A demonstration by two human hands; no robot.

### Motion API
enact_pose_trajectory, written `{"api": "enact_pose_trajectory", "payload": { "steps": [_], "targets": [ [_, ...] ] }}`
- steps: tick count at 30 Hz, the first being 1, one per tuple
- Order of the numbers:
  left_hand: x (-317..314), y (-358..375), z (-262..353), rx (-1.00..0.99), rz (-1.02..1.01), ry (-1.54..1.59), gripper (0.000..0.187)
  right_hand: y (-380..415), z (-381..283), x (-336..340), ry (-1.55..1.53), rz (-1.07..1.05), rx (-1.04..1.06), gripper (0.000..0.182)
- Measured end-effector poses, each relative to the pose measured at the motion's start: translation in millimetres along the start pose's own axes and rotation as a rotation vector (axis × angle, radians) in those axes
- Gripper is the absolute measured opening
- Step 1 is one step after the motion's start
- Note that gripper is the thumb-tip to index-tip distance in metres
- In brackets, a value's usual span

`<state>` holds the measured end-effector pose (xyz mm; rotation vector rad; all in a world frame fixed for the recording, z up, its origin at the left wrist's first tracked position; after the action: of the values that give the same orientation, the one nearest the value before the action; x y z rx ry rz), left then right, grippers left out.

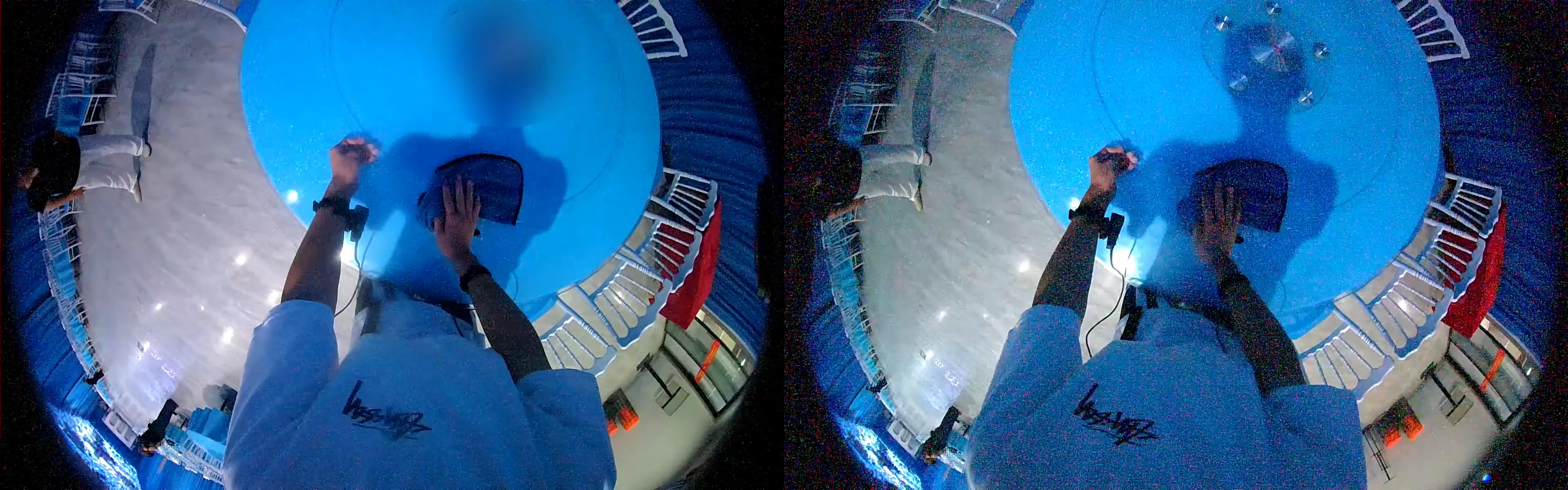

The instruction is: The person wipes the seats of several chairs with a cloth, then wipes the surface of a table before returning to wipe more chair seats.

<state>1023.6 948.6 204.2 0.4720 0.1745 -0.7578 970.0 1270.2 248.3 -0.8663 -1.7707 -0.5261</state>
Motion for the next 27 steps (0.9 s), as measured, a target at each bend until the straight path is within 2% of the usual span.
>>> {"api": "enact_pose_trajectory", "payload": {
  "steps": [3,4,5,7,8,10,12,14,15,20,22,24,27],
  "targets": [
    [11,-1,-18,0.013,-0.065,0.221,0.012,-9,3,46,-0.055,-0.194,-0.036,0.069],
    [5,7,-20,-0.019,-0.093,0.278,0.016,-11,15,49,-0.054,-0.2,-0.038,0.07],
    [3,15,-19,-0.015,-0.076,-0.001,0.015,-8,30,56,-0.052,-0.212,-0.046,0.072],
    [2,29,-39,-0.149,-0.236,0.121,0.018,8,65,65,-0.003,-0.208,-0.103,0.075],
    [10,32,-64,-0.022,-0.277,0.271,0.023,16,86,64,0.041,-0.185,-0.146,0.077],
    [20,46,-104,-0.011,-0.357,-0.001,0.032,22,117,58,0.079,-0.107,-0.232,0.077],
    [1,69,-98,0.039,-0.363,-0.195,0.035,21,148,52,0.072,0.015,-0.322,0.074],
    [-33,90,-54,0.384,-0.297,0.263,0.034,17,175,53,0.072,0.139,-0.41,0.072],
    [-33,79,-53,0.314,-0.289,0.222,0.032,12,178,55,0.072,0.201,-0.455,0.071],
    [2,24,-46,-0.004,-0.232,0.019,0.022,-12,171,49,0.173,0.216,-0.476,0.073],
    [-35,32,10,0.283,0.101,0.229,0.016,-6,157,41,0.199,0.196,-0.497,0.074],
    [-34,21,13,0.253,0.047,0.183,0.01,0,133,19,0.209,0.158,-0.51,0.074],
    [-25,13,-22,0.158,0.085,0.226,0.01,-8,61,41,0.105,0.107,-0.291,0.073]
  ]
}}
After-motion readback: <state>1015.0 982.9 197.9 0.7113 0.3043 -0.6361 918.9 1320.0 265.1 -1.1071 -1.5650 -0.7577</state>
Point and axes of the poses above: each hand's wrist, its own y-axis away from the middle knuckle, its own x-axis out of the back of the hand, z = x × y, the point moved 1 cm from there along -y, towards the middle knuckle, and after that the axes turned 5 degrees about -x, right-handed, at the moved point
